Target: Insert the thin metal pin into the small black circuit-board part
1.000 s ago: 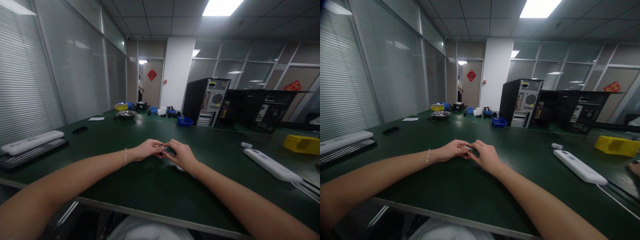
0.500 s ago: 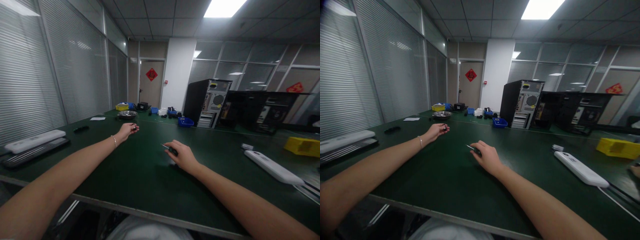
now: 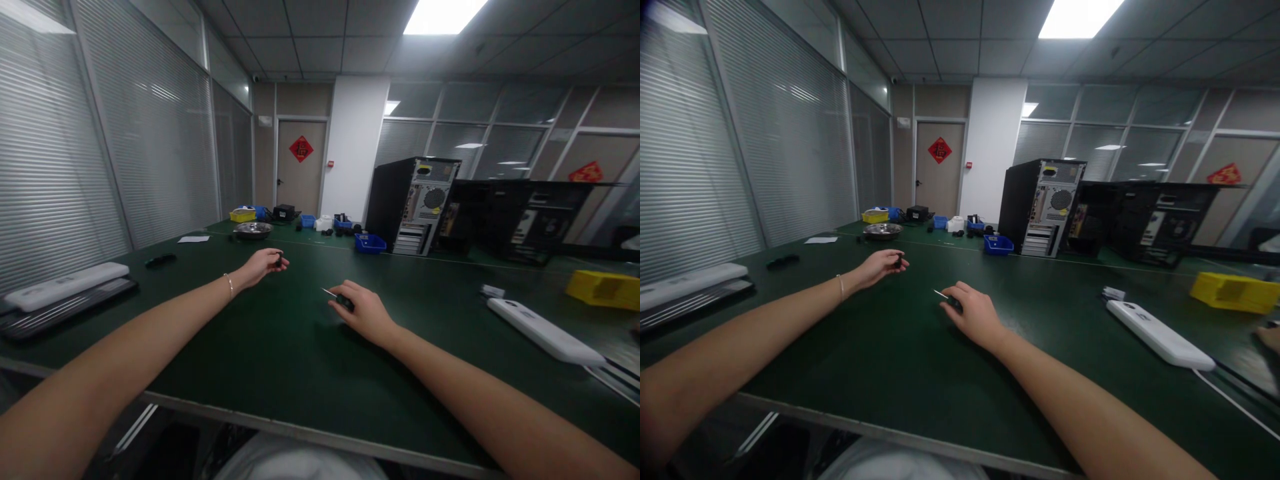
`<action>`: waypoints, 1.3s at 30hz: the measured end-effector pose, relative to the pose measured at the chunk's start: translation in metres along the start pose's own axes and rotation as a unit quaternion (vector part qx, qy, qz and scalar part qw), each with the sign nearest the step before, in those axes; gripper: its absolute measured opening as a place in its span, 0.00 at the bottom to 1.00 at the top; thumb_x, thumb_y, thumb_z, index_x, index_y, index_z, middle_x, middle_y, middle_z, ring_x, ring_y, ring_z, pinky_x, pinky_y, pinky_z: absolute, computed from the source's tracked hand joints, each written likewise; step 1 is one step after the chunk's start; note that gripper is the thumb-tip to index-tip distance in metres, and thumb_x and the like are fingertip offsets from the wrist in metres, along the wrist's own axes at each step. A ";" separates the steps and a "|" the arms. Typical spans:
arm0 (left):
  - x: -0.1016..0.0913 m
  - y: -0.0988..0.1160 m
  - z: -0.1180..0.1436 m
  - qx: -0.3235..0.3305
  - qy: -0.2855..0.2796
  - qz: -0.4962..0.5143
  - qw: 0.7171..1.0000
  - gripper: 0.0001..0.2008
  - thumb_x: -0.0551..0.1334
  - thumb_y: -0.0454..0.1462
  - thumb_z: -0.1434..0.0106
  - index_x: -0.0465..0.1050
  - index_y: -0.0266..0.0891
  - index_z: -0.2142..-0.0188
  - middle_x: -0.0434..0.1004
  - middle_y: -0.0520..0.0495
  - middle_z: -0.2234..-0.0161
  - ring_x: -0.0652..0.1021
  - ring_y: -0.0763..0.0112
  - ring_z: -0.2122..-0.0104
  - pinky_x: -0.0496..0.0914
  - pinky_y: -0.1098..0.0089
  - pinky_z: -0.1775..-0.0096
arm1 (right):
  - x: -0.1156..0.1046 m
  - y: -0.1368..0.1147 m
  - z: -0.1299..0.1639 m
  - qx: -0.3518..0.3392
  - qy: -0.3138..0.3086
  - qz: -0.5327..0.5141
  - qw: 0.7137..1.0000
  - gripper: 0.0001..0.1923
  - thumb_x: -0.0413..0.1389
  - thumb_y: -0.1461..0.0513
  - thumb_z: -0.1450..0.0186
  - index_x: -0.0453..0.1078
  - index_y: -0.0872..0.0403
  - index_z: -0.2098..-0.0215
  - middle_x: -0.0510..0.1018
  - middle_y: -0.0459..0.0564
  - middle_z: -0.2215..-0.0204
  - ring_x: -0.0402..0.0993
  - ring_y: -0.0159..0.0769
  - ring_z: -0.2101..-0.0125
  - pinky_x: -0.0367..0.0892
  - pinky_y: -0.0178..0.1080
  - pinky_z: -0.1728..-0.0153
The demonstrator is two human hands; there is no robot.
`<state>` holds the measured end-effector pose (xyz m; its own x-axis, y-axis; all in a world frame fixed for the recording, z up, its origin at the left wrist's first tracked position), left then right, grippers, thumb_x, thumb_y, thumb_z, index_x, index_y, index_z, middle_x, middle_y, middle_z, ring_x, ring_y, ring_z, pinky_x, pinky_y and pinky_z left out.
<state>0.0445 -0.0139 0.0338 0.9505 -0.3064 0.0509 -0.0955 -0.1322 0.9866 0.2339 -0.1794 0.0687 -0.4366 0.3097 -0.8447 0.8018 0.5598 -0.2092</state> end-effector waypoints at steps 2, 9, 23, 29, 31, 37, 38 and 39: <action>0.040 -0.005 0.012 -0.008 -0.086 -0.014 0.996 0.11 0.55 0.31 0.37 0.66 0.30 0.55 0.76 0.37 0.62 0.75 0.67 0.67 0.68 0.65 0.62 | 0.000 0.003 0.000 0.011 0.002 -0.014 1.000 0.12 0.52 0.59 0.35 0.69 0.50 0.54 0.73 0.48 0.65 0.71 0.35 0.67 0.65 0.35 0.66; 0.125 -0.005 0.057 0.031 -0.262 -0.122 0.957 0.15 0.53 0.38 0.36 0.70 0.33 0.53 0.72 0.45 0.65 0.69 0.73 0.70 0.63 0.72 0.69 | -0.001 0.013 -0.001 0.022 0.027 -0.057 0.998 0.13 0.51 0.62 0.35 0.67 0.50 0.52 0.74 0.49 0.60 0.71 0.37 0.62 0.66 0.38 0.62; 0.128 0.030 0.074 0.185 -0.220 -0.228 0.930 0.11 0.58 0.39 0.39 0.70 0.36 0.58 0.73 0.45 0.62 0.73 0.67 0.64 0.66 0.69 0.63 | -0.007 0.009 0.000 -0.002 0.037 -0.063 0.997 0.13 0.52 0.61 0.35 0.69 0.49 0.53 0.74 0.49 0.63 0.71 0.37 0.65 0.66 0.37 0.64; 0.121 0.041 0.076 0.208 -0.188 -0.265 0.923 0.12 0.60 0.39 0.40 0.74 0.38 0.58 0.75 0.45 0.60 0.73 0.65 0.62 0.66 0.68 0.59 | -0.007 0.008 -0.001 0.007 0.027 -0.072 0.997 0.13 0.52 0.60 0.35 0.71 0.50 0.53 0.74 0.49 0.63 0.71 0.36 0.65 0.66 0.37 0.64; 0.121 0.045 0.079 0.221 -0.182 -0.277 0.918 0.12 0.60 0.39 0.40 0.74 0.38 0.58 0.75 0.44 0.59 0.74 0.64 0.60 0.66 0.68 0.59 | -0.007 0.007 -0.001 0.007 0.022 -0.076 0.997 0.13 0.52 0.59 0.35 0.71 0.50 0.53 0.75 0.49 0.63 0.72 0.36 0.65 0.66 0.37 0.65; 0.120 0.051 0.082 0.250 -0.160 -0.294 0.909 0.12 0.61 0.38 0.41 0.76 0.39 0.58 0.77 0.45 0.59 0.75 0.64 0.59 0.66 0.68 0.58 | -0.009 0.004 0.000 0.005 0.032 -0.090 0.995 0.12 0.52 0.60 0.35 0.72 0.51 0.55 0.75 0.50 0.65 0.71 0.36 0.66 0.65 0.37 0.66; 0.120 0.050 0.082 0.246 -0.161 -0.289 0.911 0.12 0.61 0.38 0.41 0.76 0.39 0.58 0.77 0.45 0.59 0.75 0.63 0.59 0.66 0.68 0.57 | -0.010 0.003 0.000 0.003 0.037 -0.095 0.995 0.11 0.52 0.61 0.35 0.72 0.51 0.56 0.75 0.50 0.65 0.71 0.36 0.66 0.65 0.37 0.65; 0.120 0.050 0.082 0.241 -0.162 -0.281 0.915 0.12 0.61 0.38 0.41 0.76 0.39 0.58 0.78 0.45 0.58 0.75 0.63 0.59 0.66 0.68 0.56 | -0.011 0.001 0.000 0.002 0.041 -0.102 0.994 0.11 0.52 0.61 0.35 0.72 0.51 0.56 0.75 0.49 0.66 0.71 0.36 0.67 0.65 0.37 0.66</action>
Point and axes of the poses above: each hand's wrist, its own z-axis away from the middle knuckle, its own x-axis out of the palm, y = z × x, the point moved 10 cm from there along -z, towards the middle knuckle
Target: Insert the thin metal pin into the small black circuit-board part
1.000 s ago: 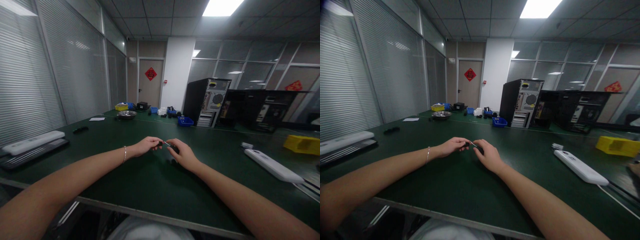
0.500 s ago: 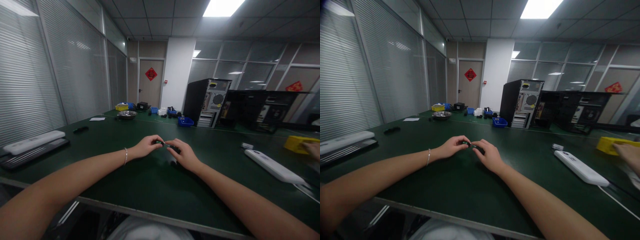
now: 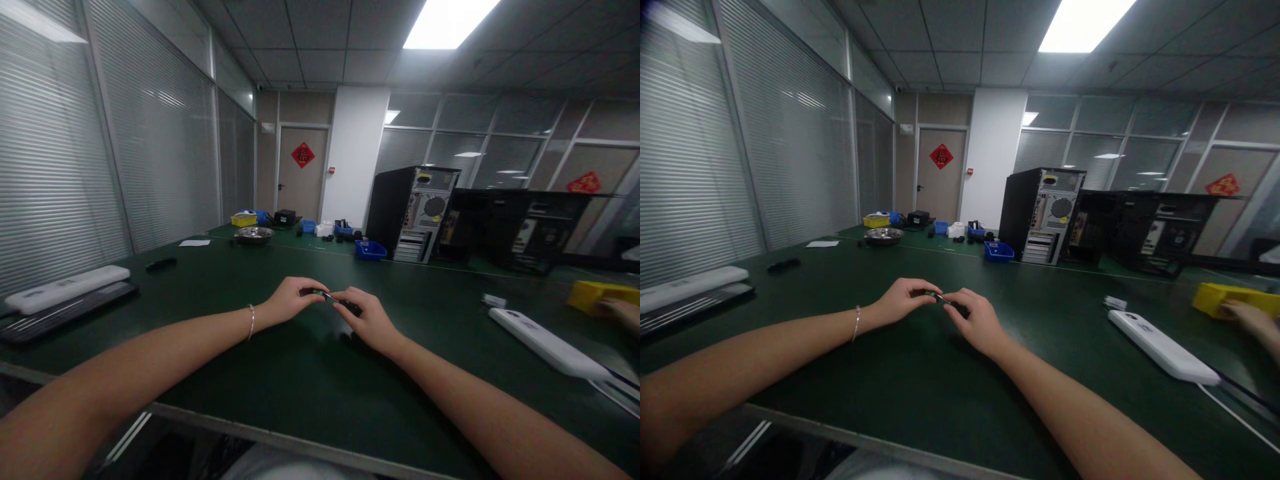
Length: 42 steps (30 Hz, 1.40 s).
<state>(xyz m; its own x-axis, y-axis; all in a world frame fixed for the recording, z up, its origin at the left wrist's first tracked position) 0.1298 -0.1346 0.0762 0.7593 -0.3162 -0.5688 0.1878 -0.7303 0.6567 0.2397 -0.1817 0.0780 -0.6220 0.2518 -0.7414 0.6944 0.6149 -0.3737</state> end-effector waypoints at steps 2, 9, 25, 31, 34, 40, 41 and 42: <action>0.001 -0.002 0.000 -0.010 -0.001 0.025 1.000 0.12 0.61 0.37 0.41 0.76 0.38 0.58 0.78 0.45 0.58 0.75 0.63 0.58 0.67 0.67 0.55 | -0.001 -0.002 -0.001 -0.001 0.005 -0.017 1.000 0.10 0.52 0.61 0.35 0.72 0.52 0.56 0.75 0.49 0.67 0.71 0.35 0.68 0.64 0.36 0.67; 0.004 -0.010 -0.002 -0.046 -0.006 0.112 0.993 0.12 0.62 0.36 0.42 0.76 0.36 0.58 0.78 0.43 0.59 0.76 0.63 0.60 0.69 0.66 0.57 | -0.001 -0.001 -0.003 0.010 0.016 -0.052 0.998 0.10 0.53 0.60 0.35 0.73 0.52 0.58 0.75 0.48 0.69 0.70 0.35 0.70 0.63 0.35 0.71; -0.005 0.016 0.003 0.024 0.000 -0.023 0.999 0.11 0.60 0.39 0.40 0.77 0.40 0.60 0.78 0.45 0.61 0.75 0.65 0.61 0.66 0.69 0.57 | 0.004 -0.010 -0.001 -0.013 -0.028 -0.057 0.998 0.12 0.52 0.62 0.35 0.71 0.50 0.53 0.76 0.49 0.63 0.72 0.37 0.63 0.67 0.39 0.62; 0.000 0.003 0.001 -0.011 -0.012 0.028 0.999 0.12 0.60 0.38 0.40 0.76 0.38 0.58 0.77 0.44 0.61 0.75 0.65 0.62 0.68 0.69 0.60 | 0.004 -0.010 -0.001 -0.013 -0.010 -0.066 0.998 0.12 0.52 0.61 0.35 0.71 0.51 0.54 0.77 0.50 0.63 0.72 0.37 0.64 0.66 0.38 0.62; 0.003 -0.005 0.001 -0.030 -0.016 0.063 0.997 0.12 0.60 0.38 0.40 0.75 0.37 0.58 0.77 0.44 0.60 0.75 0.66 0.65 0.69 0.69 0.62 | 0.006 -0.008 -0.001 -0.007 -0.013 -0.067 0.998 0.12 0.52 0.61 0.35 0.71 0.51 0.54 0.77 0.50 0.63 0.72 0.37 0.64 0.66 0.38 0.63; 0.008 -0.013 0.002 -0.051 -0.022 0.113 0.992 0.12 0.60 0.38 0.40 0.75 0.36 0.58 0.77 0.44 0.61 0.75 0.67 0.67 0.69 0.69 0.63 | 0.011 0.000 -0.002 0.020 -0.012 -0.105 0.994 0.10 0.52 0.60 0.35 0.71 0.52 0.56 0.77 0.49 0.62 0.73 0.37 0.64 0.67 0.37 0.62; 0.008 -0.013 0.002 -0.049 -0.020 0.115 0.992 0.13 0.60 0.38 0.40 0.75 0.36 0.58 0.77 0.44 0.62 0.75 0.68 0.67 0.69 0.70 0.64 | 0.012 0.000 -0.002 0.021 -0.014 -0.109 0.994 0.10 0.52 0.60 0.35 0.71 0.52 0.57 0.77 0.49 0.62 0.73 0.37 0.63 0.67 0.37 0.62; 0.007 -0.013 0.002 -0.047 -0.018 0.116 0.992 0.13 0.60 0.38 0.40 0.75 0.36 0.58 0.76 0.44 0.62 0.75 0.68 0.68 0.69 0.70 0.64 | 0.012 0.000 -0.003 0.021 -0.013 -0.113 0.993 0.10 0.52 0.60 0.35 0.71 0.52 0.57 0.77 0.49 0.62 0.73 0.37 0.63 0.67 0.38 0.61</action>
Point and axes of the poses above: each hand's wrist, its own z-axis away from the middle knuckle, its own x-axis out of the palm, y = z × x, the point moved 10 cm from there along -z, towards the middle knuckle
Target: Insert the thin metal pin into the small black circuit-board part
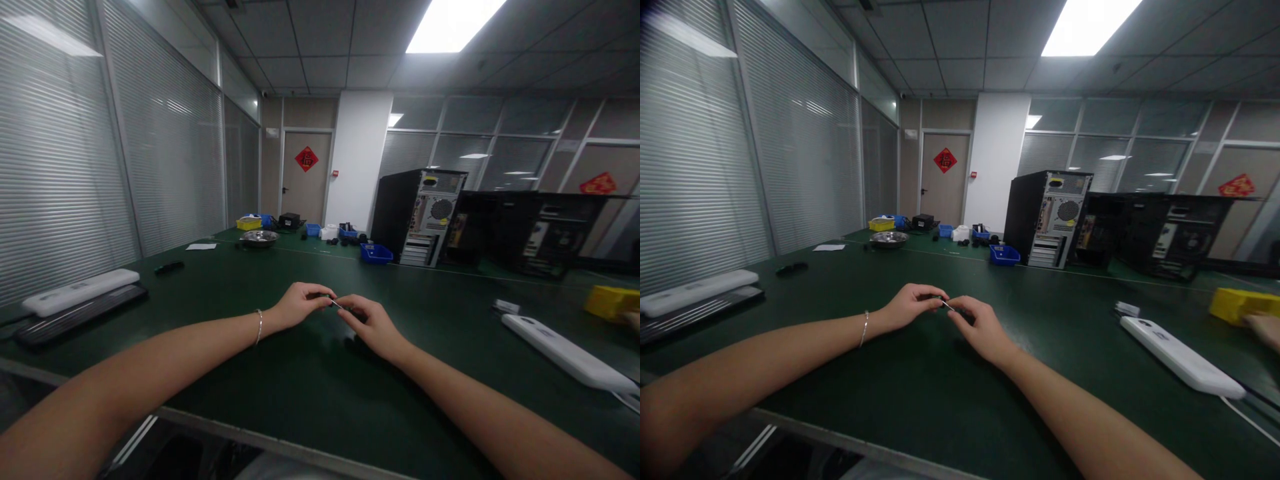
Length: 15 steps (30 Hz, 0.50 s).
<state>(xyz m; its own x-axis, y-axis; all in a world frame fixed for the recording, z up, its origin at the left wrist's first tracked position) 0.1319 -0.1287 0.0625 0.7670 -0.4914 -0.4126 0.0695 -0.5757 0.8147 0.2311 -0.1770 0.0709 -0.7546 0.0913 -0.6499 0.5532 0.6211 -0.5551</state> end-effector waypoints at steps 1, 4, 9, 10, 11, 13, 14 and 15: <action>-0.001 0.000 0.000 0.002 0.002 0.002 1.000 0.12 0.60 0.38 0.40 0.75 0.35 0.58 0.76 0.44 0.62 0.74 0.68 0.68 0.68 0.70 0.64 | 0.000 0.000 0.000 -0.001 0.001 -0.002 1.000 0.10 0.52 0.60 0.35 0.71 0.52 0.57 0.77 0.49 0.62 0.73 0.37 0.62 0.67 0.38 0.61; -0.006 -0.001 -0.003 0.008 0.023 0.009 1.000 0.12 0.59 0.37 0.40 0.75 0.36 0.58 0.75 0.43 0.61 0.74 0.68 0.65 0.68 0.69 0.62 | -0.003 -0.001 0.000 0.001 0.008 0.004 1.000 0.10 0.51 0.60 0.34 0.70 0.52 0.57 0.76 0.49 0.61 0.72 0.38 0.62 0.67 0.39 0.61; -0.019 -0.022 -0.007 -0.055 0.071 0.033 0.995 0.11 0.61 0.35 0.42 0.74 0.36 0.59 0.72 0.43 0.58 0.72 0.65 0.60 0.67 0.66 0.58 | -0.010 -0.003 0.002 0.000 0.015 0.025 1.000 0.10 0.50 0.60 0.34 0.70 0.53 0.58 0.76 0.49 0.63 0.72 0.38 0.63 0.67 0.39 0.61; -0.018 -0.027 -0.007 -0.074 0.067 0.056 0.993 0.11 0.61 0.34 0.42 0.74 0.36 0.59 0.72 0.43 0.58 0.72 0.66 0.60 0.67 0.65 0.57 | -0.011 -0.003 0.002 -0.004 0.018 0.026 0.999 0.10 0.50 0.60 0.34 0.71 0.53 0.58 0.76 0.49 0.63 0.72 0.38 0.63 0.67 0.39 0.61; -0.016 -0.031 -0.007 -0.089 0.062 0.082 0.991 0.11 0.61 0.32 0.42 0.73 0.35 0.59 0.73 0.42 0.59 0.73 0.66 0.60 0.67 0.65 0.57 | -0.012 -0.003 0.002 -0.006 0.020 0.027 0.999 0.10 0.50 0.60 0.34 0.71 0.53 0.58 0.76 0.49 0.63 0.72 0.37 0.64 0.67 0.39 0.61; -0.011 -0.036 -0.006 -0.110 0.060 0.132 0.983 0.12 0.61 0.29 0.44 0.71 0.34 0.59 0.73 0.42 0.59 0.73 0.68 0.60 0.67 0.65 0.57 | -0.013 -0.001 0.002 -0.009 0.024 0.032 0.999 0.10 0.51 0.60 0.34 0.71 0.53 0.59 0.76 0.49 0.63 0.72 0.37 0.64 0.67 0.38 0.62; -0.010 -0.038 -0.005 -0.118 0.063 0.149 0.980 0.12 0.62 0.28 0.45 0.70 0.34 0.59 0.73 0.42 0.59 0.73 0.68 0.60 0.67 0.65 0.56 | -0.014 -0.001 0.002 -0.009 0.025 0.035 0.999 0.10 0.51 0.60 0.34 0.71 0.53 0.59 0.76 0.49 0.64 0.72 0.37 0.64 0.66 0.38 0.62; -0.009 -0.040 -0.004 -0.127 0.068 0.160 0.977 0.13 0.63 0.27 0.46 0.69 0.34 0.60 0.73 0.42 0.59 0.74 0.68 0.60 0.67 0.65 0.56 | -0.013 0.000 0.002 -0.009 0.025 0.038 0.999 0.10 0.51 0.60 0.34 0.71 0.53 0.59 0.76 0.49 0.64 0.72 0.37 0.64 0.66 0.38 0.63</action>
Point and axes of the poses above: each hand's wrist, its own z-axis away from the middle knuckle, its own x-axis out of the palm, y = z × x, the point moved 10 cm from there along -z, towards the middle knuckle
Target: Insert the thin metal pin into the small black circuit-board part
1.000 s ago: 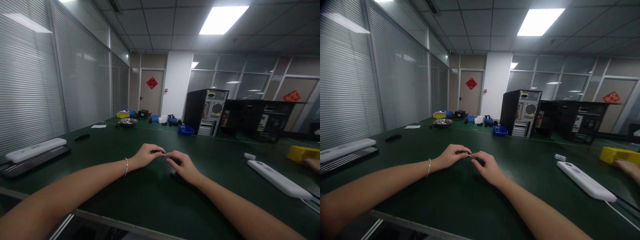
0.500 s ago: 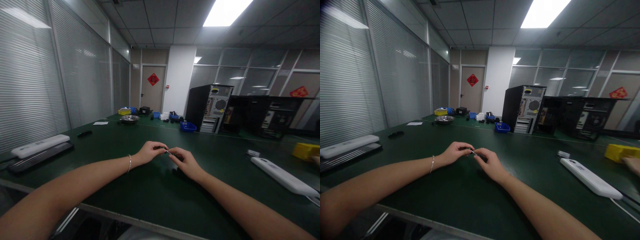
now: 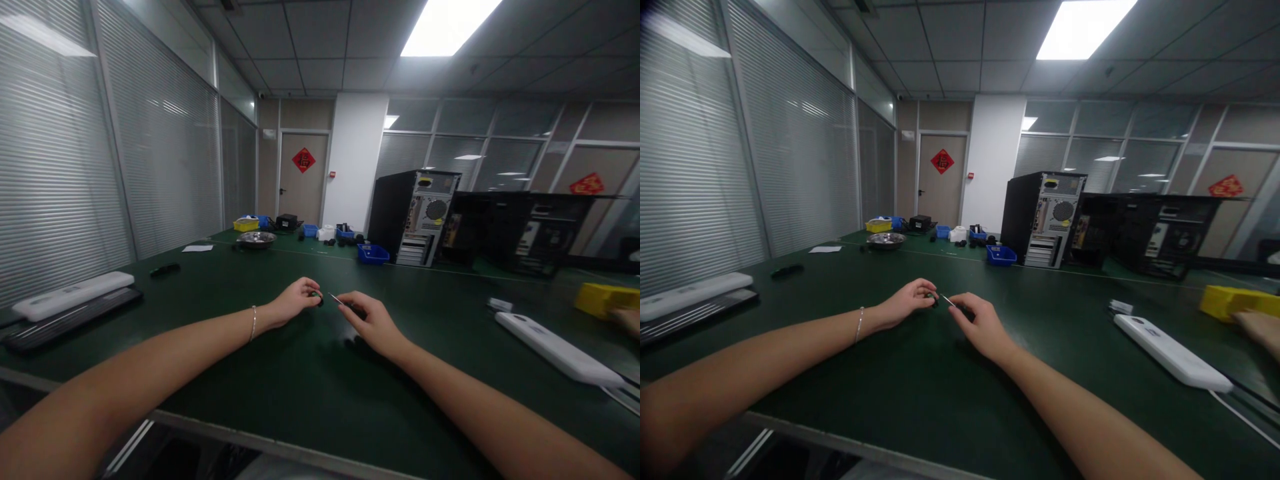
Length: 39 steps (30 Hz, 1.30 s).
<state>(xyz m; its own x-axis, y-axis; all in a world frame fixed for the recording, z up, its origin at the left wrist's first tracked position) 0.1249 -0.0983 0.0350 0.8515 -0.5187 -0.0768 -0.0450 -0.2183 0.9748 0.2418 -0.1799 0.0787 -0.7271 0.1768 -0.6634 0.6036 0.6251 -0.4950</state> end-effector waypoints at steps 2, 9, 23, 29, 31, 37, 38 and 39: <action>0.000 -0.004 0.000 -0.013 0.006 0.004 1.000 0.14 0.65 0.27 0.48 0.68 0.34 0.61 0.73 0.43 0.60 0.74 0.68 0.60 0.67 0.65 0.56 | 0.000 0.000 0.000 -0.002 -0.001 0.006 1.000 0.09 0.51 0.60 0.34 0.71 0.53 0.59 0.76 0.49 0.64 0.72 0.37 0.65 0.66 0.38 0.64; -0.007 -0.005 -0.007 -0.003 0.005 0.012 1.000 0.15 0.65 0.30 0.45 0.68 0.33 0.57 0.74 0.40 0.58 0.76 0.66 0.59 0.67 0.62 0.51 | -0.001 0.005 0.001 0.016 0.008 -0.017 1.000 0.14 0.51 0.59 0.34 0.69 0.52 0.52 0.75 0.50 0.63 0.71 0.37 0.66 0.66 0.38 0.64; 0.015 0.002 -0.003 0.006 -0.075 0.028 0.997 0.19 0.55 0.24 0.43 0.72 0.35 0.54 0.72 0.41 0.52 0.75 0.67 0.58 0.66 0.62 0.51 | 0.002 0.004 0.000 -0.006 -0.019 0.039 0.999 0.16 0.50 0.60 0.33 0.68 0.50 0.48 0.74 0.49 0.68 0.69 0.36 0.69 0.64 0.37 0.67; 0.028 0.010 0.008 -0.012 -0.115 0.021 0.993 0.22 0.53 0.23 0.45 0.72 0.35 0.52 0.70 0.40 0.49 0.73 0.67 0.56 0.66 0.63 0.52 | 0.006 0.006 0.000 0.005 -0.030 0.060 0.998 0.15 0.51 0.60 0.34 0.70 0.51 0.49 0.74 0.49 0.68 0.70 0.35 0.69 0.64 0.36 0.67; 0.029 0.016 0.009 0.016 -0.118 -0.006 0.993 0.20 0.57 0.25 0.44 0.71 0.36 0.52 0.70 0.41 0.50 0.72 0.65 0.54 0.65 0.64 0.51 | 0.006 0.006 0.000 0.004 -0.030 0.062 0.998 0.15 0.51 0.60 0.34 0.70 0.51 0.50 0.74 0.49 0.68 0.70 0.35 0.69 0.63 0.36 0.67; 0.021 0.024 0.006 0.096 -0.083 -0.072 0.989 0.13 0.61 0.34 0.42 0.72 0.36 0.56 0.73 0.43 0.57 0.73 0.65 0.58 0.68 0.65 0.58 | 0.004 0.003 -0.001 0.003 -0.022 0.053 0.998 0.15 0.51 0.61 0.34 0.70 0.49 0.50 0.75 0.49 0.68 0.70 0.35 0.69 0.63 0.36 0.68; 0.019 0.024 0.006 0.098 -0.077 -0.078 0.989 0.12 0.62 0.34 0.42 0.72 0.35 0.58 0.73 0.43 0.58 0.73 0.65 0.58 0.68 0.65 0.58 | 0.004 0.002 -0.001 0.003 -0.022 0.053 0.998 0.16 0.51 0.61 0.34 0.70 0.49 0.49 0.75 0.49 0.68 0.70 0.35 0.69 0.63 0.36 0.68; 0.018 0.025 0.006 0.100 -0.071 -0.084 0.989 0.11 0.62 0.34 0.43 0.72 0.35 0.59 0.74 0.44 0.59 0.73 0.65 0.59 0.68 0.65 0.57 | 0.004 0.002 -0.001 0.003 -0.022 0.054 0.998 0.16 0.51 0.61 0.34 0.70 0.49 0.49 0.75 0.49 0.67 0.70 0.35 0.69 0.63 0.36 0.68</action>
<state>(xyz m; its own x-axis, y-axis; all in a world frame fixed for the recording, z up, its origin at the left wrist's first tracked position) 0.1359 -0.1176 0.0570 0.7747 -0.5683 -0.2774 -0.0229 -0.4636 0.8858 0.2404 -0.1772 0.0756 -0.6421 0.2095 -0.7375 0.6804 0.5990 -0.4223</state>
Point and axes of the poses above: each hand's wrist, its own z-axis away from the middle knuckle, its own x-axis out of the palm, y = z × x, the point moved 10 cm from there along -z, towards the middle knuckle
